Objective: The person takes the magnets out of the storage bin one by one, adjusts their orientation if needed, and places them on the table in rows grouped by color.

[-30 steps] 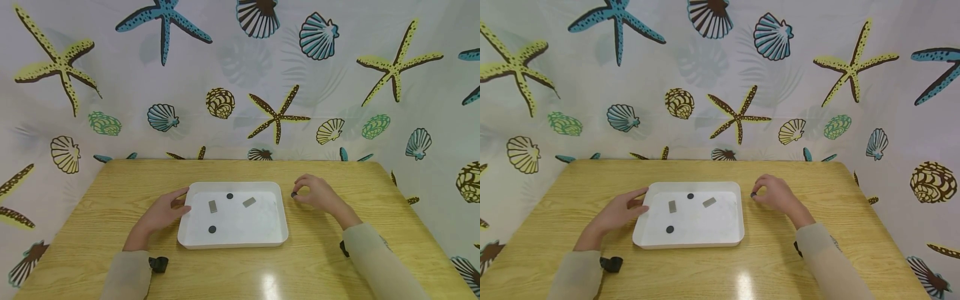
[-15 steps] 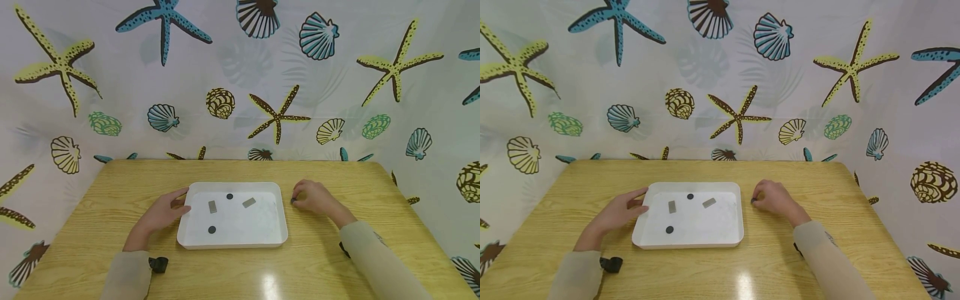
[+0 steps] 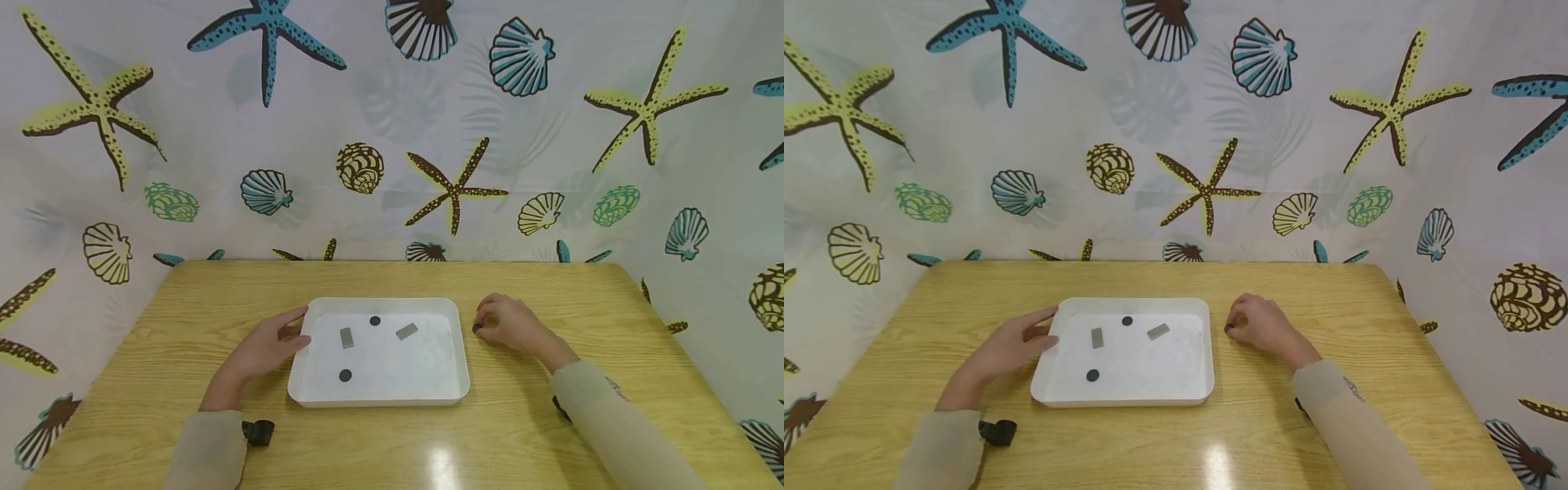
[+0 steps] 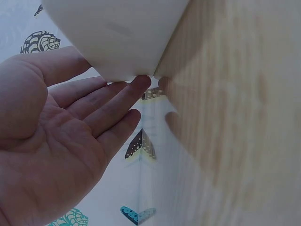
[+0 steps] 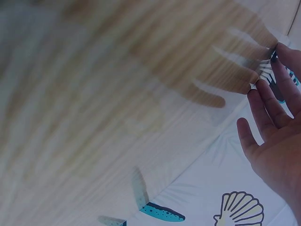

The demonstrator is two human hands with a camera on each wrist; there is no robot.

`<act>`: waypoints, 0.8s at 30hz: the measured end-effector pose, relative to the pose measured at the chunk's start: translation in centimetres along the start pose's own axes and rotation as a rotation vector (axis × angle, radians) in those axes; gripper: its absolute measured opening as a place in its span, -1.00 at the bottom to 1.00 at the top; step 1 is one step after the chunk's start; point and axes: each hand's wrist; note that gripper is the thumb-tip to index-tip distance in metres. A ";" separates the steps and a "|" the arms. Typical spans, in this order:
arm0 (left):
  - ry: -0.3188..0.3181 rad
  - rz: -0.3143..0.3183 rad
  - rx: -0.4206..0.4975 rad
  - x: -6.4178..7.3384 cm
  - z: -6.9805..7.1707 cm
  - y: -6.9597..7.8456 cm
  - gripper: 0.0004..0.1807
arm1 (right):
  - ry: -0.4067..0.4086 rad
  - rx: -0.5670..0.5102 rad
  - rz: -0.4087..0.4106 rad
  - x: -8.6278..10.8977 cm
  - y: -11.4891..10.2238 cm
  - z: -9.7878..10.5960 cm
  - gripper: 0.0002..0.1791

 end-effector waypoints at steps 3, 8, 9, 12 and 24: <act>0.001 0.001 -0.004 0.0 0.0 0.0 -0.27 | -0.001 -0.018 0.002 0.1 0.0 0.0 -0.90; 0.004 0.005 -0.003 0.0 0.0 0.0 -0.26 | -0.007 -0.039 -0.002 0.1 -0.1 0.1 -0.89; 0.005 0.004 -0.003 0.0 0.0 0.0 -0.27 | -0.011 -0.042 -0.007 0.1 -0.1 0.2 -0.88; 0.009 0.004 -0.005 0.0 -0.1 0.0 -0.27 | -0.012 -0.044 -0.016 0.1 -0.1 0.3 -0.86; 0.005 0.000 -0.005 -0.2 0.0 -0.4 -0.26 | 0.031 -0.071 0.006 -0.4 -1.2 1.9 -0.74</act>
Point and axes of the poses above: each hand's wrist, its own x-axis away from the middle knuckle, its own z-axis out of the back of the hand, y = z × x, and after that the axes turned 3 degrees about z, right-handed
